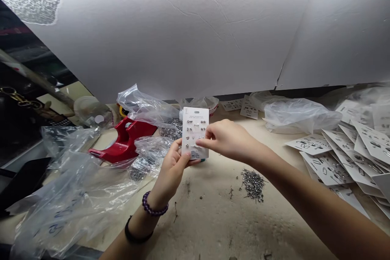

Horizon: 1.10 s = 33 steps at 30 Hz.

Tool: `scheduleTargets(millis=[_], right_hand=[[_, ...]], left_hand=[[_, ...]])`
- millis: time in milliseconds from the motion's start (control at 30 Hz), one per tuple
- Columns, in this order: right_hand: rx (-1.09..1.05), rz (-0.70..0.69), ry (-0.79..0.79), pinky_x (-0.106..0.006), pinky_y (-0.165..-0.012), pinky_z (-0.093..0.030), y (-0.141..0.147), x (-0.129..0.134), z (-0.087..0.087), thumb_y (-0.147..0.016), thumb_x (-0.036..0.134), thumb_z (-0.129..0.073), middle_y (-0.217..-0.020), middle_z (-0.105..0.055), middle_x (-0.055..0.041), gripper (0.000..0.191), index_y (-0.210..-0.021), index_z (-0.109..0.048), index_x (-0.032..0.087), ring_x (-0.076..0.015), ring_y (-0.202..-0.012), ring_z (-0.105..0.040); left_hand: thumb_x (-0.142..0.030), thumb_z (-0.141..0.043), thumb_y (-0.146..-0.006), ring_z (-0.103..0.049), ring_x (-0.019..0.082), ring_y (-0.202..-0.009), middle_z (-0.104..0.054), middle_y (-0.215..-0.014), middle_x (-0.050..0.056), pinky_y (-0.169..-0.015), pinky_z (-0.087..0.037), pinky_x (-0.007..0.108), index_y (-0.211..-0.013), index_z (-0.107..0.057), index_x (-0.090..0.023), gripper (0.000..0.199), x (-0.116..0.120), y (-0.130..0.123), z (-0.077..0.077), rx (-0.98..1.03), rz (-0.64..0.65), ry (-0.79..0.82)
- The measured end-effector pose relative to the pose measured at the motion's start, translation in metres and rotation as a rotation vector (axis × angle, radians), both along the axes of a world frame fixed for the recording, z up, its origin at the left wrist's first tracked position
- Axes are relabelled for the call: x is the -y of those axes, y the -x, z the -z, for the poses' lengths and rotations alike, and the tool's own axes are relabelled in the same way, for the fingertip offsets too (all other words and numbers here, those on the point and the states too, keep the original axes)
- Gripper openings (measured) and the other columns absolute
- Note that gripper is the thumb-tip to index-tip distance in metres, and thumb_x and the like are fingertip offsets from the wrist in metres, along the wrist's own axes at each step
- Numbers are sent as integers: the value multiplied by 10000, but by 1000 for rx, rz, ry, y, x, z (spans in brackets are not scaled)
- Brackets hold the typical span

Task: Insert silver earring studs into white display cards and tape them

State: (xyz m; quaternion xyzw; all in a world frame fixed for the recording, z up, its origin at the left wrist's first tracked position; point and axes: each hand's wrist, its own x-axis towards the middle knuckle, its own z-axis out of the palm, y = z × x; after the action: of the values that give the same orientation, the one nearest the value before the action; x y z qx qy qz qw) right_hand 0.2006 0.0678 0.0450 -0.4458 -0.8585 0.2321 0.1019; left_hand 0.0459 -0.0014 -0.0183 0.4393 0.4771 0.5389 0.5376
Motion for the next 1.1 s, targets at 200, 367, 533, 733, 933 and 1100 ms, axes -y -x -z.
scheduleTargets(millis=[200, 367, 533, 733, 933, 1100], right_hand=[[-201, 16, 339, -210, -464, -291, -15, 14, 28, -816, 518, -410, -646, -524, -13, 411, -678, -522, 147, -81, -527, -414], [-422, -43, 541, -205, -485, -339, -12, 23, 49, -839, 437, -421, -653, -496, -8, 344, -786, -547, 122, -72, -530, -430], [-410, -58, 523, -206, -481, -330, -10, 28, 51, -845, 420, -414, -607, -472, 6, 329, -729, -521, 131, -75, -518, -430], [-381, -69, 420, -200, -480, -295, -7, 35, 47, -857, 397, -391, -590, -446, 23, 322, -664, -465, 150, -69, -515, -402], [-395, -82, 397, -199, -499, -297, -3, 37, 48, -854, 374, -400, -595, -429, 29, 298, -652, -433, 157, -72, -532, -415], [-370, -91, 337, -202, -503, -291, -5, 38, 45, -864, 373, -380, -601, -432, 25, 301, -663, -445, 158, -75, -538, -403]], left_hand=[[-182, -473, -811, -584, 198, -962, -589, -1111, 101, -788, -504, 347, -1130, -379, -155, 333, 2, -2, -7, 187, 20, 58], [-279, -541, -804, -598, 209, -942, -590, -1103, 111, -756, -518, 345, -1097, -387, -159, 353, 3, -3, -4, 165, 62, 68], [-329, -560, -797, -621, 203, -883, -623, -1031, 99, -752, -523, 364, -1039, -405, -151, 338, 2, -2, 1, 150, 42, 51], [-333, -578, -783, -629, 158, -764, -644, -926, 69, -666, -522, 302, -932, -421, -147, 285, 3, -4, 6, 89, -35, 11], [-309, -627, -744, -601, 119, -686, -636, -782, 23, -616, -472, 232, -833, -432, -152, 265, 3, -1, 7, -3, -109, -49], [-297, -652, -719, -622, 159, -711, -649, -825, 67, -650, -502, 298, -937, -446, -131, 343, -1, 5, 3, 111, 58, 43]])
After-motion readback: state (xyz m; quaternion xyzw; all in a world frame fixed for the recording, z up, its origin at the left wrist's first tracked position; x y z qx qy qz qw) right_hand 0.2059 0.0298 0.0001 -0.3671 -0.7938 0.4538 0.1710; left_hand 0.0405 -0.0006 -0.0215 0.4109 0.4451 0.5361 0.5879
